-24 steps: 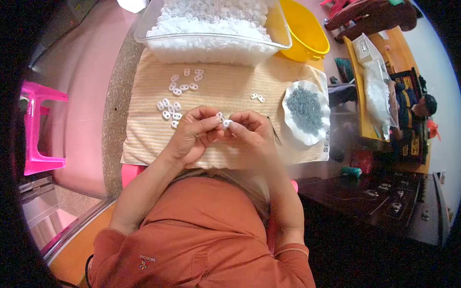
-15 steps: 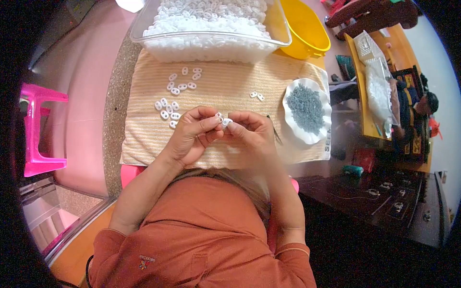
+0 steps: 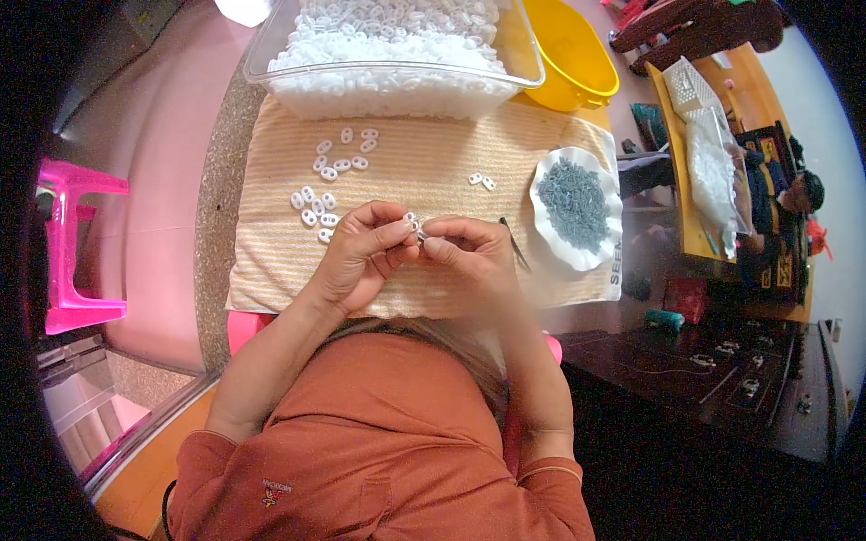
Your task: Assembling small white plastic components by manually inserting tiny black pins.
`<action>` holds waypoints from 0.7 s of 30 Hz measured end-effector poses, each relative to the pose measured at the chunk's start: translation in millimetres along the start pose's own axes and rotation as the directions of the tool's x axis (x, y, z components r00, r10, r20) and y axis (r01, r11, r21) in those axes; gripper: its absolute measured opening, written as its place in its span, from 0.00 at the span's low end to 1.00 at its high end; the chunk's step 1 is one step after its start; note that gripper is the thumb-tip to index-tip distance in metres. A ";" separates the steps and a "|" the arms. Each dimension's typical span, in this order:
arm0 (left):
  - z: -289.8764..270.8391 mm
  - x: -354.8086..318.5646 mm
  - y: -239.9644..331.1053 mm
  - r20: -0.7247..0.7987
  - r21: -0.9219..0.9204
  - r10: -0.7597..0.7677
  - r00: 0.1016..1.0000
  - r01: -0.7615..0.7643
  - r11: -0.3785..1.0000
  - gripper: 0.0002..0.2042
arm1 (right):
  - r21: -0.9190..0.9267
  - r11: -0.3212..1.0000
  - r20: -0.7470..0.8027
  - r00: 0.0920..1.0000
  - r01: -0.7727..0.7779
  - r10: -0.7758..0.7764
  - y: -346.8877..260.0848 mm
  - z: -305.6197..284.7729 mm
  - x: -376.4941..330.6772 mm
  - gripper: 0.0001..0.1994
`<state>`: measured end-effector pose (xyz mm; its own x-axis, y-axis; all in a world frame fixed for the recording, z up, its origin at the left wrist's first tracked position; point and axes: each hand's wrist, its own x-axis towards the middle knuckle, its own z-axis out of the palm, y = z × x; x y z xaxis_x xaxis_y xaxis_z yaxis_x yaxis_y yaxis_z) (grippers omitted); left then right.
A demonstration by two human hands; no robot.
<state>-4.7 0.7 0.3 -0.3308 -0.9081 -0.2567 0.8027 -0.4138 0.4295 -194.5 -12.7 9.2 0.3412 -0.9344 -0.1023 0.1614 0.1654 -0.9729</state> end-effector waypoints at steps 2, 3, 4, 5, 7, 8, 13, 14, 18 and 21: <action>0.3 -0.1 0.0 0.014 0.004 0.005 1.000 -0.005 1.000 0.06 | 0.048 0.998 0.038 0.998 -0.046 0.044 -0.1 -1.3 -0.1 0.10; 0.4 -0.2 0.3 0.014 0.005 0.004 1.000 -0.004 1.000 0.06 | 0.049 0.998 0.037 0.998 -0.046 0.044 -0.5 -1.1 -0.4 0.10; 0.6 -0.4 0.9 0.014 0.007 0.000 1.000 0.000 1.000 0.06 | 0.048 0.997 0.027 0.998 -0.064 0.063 -1.7 -0.4 -0.8 0.10; 0.7 -0.5 1.1 0.013 0.010 -0.005 1.000 0.005 1.000 0.07 | 0.048 0.995 0.018 0.997 -0.082 0.081 -3.4 0.4 -1.3 0.10; 0.2 -1.0 1.2 0.015 0.012 -0.005 1.000 0.005 1.000 0.07 | 0.098 0.987 0.019 0.992 -0.125 0.124 -11.7 4.8 -1.8 0.10; -0.1 -1.2 1.2 0.017 0.013 -0.005 1.000 0.005 1.000 0.07 | 0.148 0.975 0.023 0.986 -0.167 0.165 -14.6 6.4 -1.9 0.10; 2.9 -1.3 1.1 0.026 0.023 0.000 1.000 0.000 1.000 0.07 | 0.151 0.978 0.034 0.990 -0.142 0.139 -14.6 5.7 -2.5 0.10; 3.7 -1.4 1.0 0.029 0.034 0.005 1.000 -0.006 0.999 0.07 | 0.144 0.982 0.034 0.992 -0.122 0.118 -13.9 4.9 -2.7 0.10; 5.6 -2.4 1.2 0.012 0.052 -0.001 1.000 0.000 0.999 0.07 | 0.140 0.980 0.048 0.990 -0.139 0.133 -14.4 4.7 -1.8 0.12; 7.3 -2.7 1.6 0.007 0.075 -0.002 1.000 0.002 0.997 0.07 | 0.193 0.972 0.036 0.991 -0.135 0.130 -14.4 6.7 -2.2 0.14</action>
<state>-6.2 1.9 8.0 -0.3360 -0.9076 -0.2518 0.7626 -0.4190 0.4928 -191.4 -10.9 24.8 0.3926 -0.8929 -0.2205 0.2898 0.3476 -0.8917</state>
